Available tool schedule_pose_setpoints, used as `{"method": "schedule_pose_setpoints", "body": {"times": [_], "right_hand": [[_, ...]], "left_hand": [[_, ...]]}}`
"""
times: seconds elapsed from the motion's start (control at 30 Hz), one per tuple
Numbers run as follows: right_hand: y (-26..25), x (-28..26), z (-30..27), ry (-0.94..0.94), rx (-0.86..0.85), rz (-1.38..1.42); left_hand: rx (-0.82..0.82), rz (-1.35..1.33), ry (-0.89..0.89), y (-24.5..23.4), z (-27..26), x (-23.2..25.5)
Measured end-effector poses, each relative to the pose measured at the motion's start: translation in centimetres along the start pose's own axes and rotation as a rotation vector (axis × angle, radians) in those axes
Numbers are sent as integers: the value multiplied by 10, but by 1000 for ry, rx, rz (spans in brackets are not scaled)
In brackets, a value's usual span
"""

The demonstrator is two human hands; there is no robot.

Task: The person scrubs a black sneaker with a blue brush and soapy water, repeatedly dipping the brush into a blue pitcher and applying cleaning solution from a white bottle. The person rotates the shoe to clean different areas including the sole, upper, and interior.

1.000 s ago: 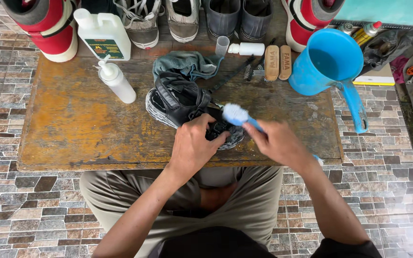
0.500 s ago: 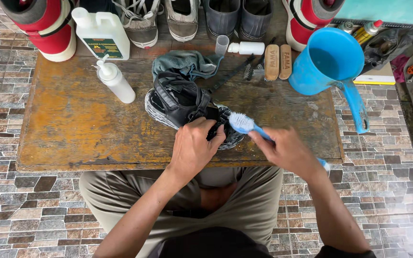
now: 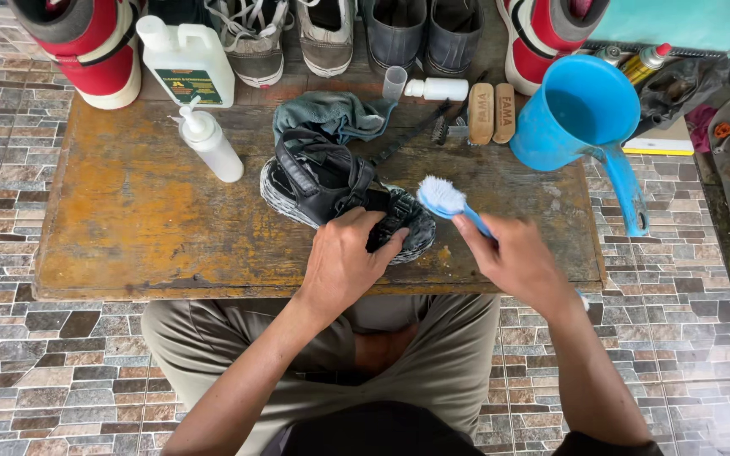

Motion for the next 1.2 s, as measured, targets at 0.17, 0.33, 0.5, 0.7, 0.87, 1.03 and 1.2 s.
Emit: {"method": "schedule_pose_setpoints", "body": {"times": [0.17, 0.33, 0.5, 0.7, 0.87, 1.03, 1.2], "right_hand": [[17, -13, 12, 24, -51, -42], [5, 13, 3, 110, 115, -45], [16, 19, -7, 120, 100, 32], [10, 19, -18, 138, 155, 48], [2, 13, -27, 147, 174, 58], [-8, 28, -39, 197, 243, 60], [-12, 45, -47, 153, 339, 148]], "left_hand": [[7, 46, 83, -29, -3, 17], [182, 228, 175, -89, -7, 13], [-172, 471, 159, -82, 12, -9], [-340, 706, 193, -55, 31, -25], [-562, 541, 72, -61, 42, -7], [-538, 420, 10, -49, 33, 12], [-324, 106, -207, -29, 20, 8]]}}
Point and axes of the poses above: each hand's wrist, its own z-axis towards the middle knuckle, its own y-axis out of the palm, x = y × z, the point moved 7 cm from there along z, towards the middle knuckle, and after that the axes turned 7 degrees about z, right-handed, at the moved point
